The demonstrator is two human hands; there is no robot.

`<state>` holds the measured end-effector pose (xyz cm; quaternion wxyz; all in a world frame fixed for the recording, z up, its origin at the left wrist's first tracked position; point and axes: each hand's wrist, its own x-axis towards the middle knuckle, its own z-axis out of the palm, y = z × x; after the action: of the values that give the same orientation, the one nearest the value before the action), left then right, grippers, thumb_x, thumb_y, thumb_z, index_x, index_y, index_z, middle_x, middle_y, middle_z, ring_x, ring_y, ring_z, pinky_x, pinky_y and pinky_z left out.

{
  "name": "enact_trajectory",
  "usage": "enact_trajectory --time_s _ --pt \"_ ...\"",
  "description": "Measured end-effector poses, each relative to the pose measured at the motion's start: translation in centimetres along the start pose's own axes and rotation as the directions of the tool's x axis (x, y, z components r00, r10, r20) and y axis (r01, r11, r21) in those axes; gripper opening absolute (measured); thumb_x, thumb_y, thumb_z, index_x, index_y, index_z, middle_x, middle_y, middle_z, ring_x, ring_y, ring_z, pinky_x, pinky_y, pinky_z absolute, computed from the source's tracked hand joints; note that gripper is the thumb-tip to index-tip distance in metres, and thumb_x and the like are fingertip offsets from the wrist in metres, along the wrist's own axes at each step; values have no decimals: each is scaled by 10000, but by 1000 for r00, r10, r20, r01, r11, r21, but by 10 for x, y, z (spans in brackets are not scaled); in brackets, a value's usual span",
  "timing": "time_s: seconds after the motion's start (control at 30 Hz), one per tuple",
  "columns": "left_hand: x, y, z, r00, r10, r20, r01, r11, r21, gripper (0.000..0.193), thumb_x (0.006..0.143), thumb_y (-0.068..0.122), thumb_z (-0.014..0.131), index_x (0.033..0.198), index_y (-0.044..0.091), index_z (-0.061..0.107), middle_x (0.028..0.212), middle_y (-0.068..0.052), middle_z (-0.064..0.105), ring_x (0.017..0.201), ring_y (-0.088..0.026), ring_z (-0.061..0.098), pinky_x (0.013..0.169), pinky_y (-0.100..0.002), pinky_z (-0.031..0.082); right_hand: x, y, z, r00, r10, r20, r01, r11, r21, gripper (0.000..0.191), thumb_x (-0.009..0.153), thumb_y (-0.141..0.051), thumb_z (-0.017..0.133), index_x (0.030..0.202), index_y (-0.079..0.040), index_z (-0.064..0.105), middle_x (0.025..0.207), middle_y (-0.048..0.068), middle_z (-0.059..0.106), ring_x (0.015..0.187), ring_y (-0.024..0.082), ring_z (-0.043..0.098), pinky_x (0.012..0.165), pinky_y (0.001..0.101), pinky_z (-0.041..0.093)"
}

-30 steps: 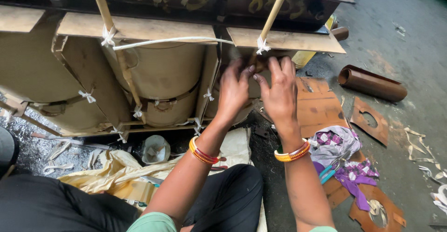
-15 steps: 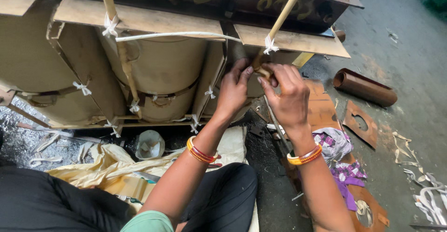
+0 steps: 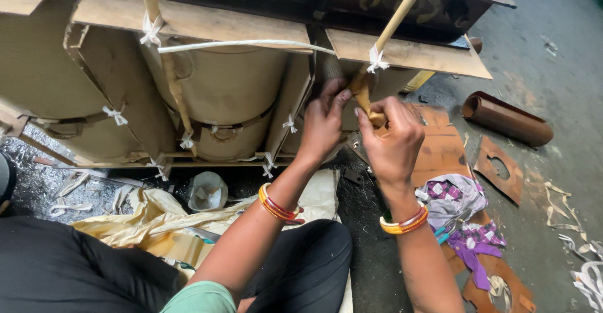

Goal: The person sits on the floor and wraps beige tape around the cylindrical body of a drum. They repeatedly tear off strips of tape, fold them, and press them onto the drum surface to secure it.

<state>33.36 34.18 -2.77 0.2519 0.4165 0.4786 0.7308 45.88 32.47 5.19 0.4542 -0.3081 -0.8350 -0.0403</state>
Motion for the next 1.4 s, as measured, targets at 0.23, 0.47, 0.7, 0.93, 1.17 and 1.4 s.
enact_trajectory --time_s 0.23,0.47,0.7,0.93,1.17,1.4 --pt "-5 5 1 995 95 -28 -96 995 -20 325 1039 193 571 1245 -52 633 1175 -210 723 1110 -229 702 963 -346 515 -8 -13 -7 962 271 7 -269 952 146 197 931 -76 835 948 23 665 777 95 645 650 139 573 605 299 460" --pt "-12 -5 9 992 73 -106 -102 948 -300 290 1032 117 632 1259 -62 649 1114 -179 715 1047 -159 647 958 -323 536 -14 -41 6 997 36 -64 -39 999 -38 151 949 -53 770 899 -5 636 822 137 662 750 304 636 679 410 471" --pt "-37 -64 25 943 232 -240 -232 972 27 244 1051 155 550 1212 15 667 1117 -57 710 1026 -182 697 921 -303 555 1 -62 43 995 -30 -91 6 968 -252 137 818 -50 736 886 -42 617 843 128 666 800 322 653 727 433 503" --pt "-42 -83 25 953 -29 300 299 215 -930 263 1102 362 447 1196 121 495 974 14 649 761 -96 528 761 -239 509 -11 -68 42 997 -24 -71 15 992 -124 128 937 -85 738 924 -57 614 859 114 657 812 304 642 769 423 503" --pt "-11 -29 31 921 -268 -281 9 739 -674 366 921 197 782 1165 -49 665 1107 -81 714 945 -116 684 853 -273 571 -141 -28 61 779 626 -19 -603 758 248 376 895 -70 631 1265 -5 603 910 100 687 752 249 665 698 372 532" --pt "-16 -48 55 882 -250 -399 42 886 -463 730 1015 422 730 461 119 363 507 108 323 525 -47 250 447 -338 158 -268 -68 176 654 50 755 -437 839 324 493 1009 -187 586 1473 -57 478 1410 189 586 1348 360 493 1156 471 366"
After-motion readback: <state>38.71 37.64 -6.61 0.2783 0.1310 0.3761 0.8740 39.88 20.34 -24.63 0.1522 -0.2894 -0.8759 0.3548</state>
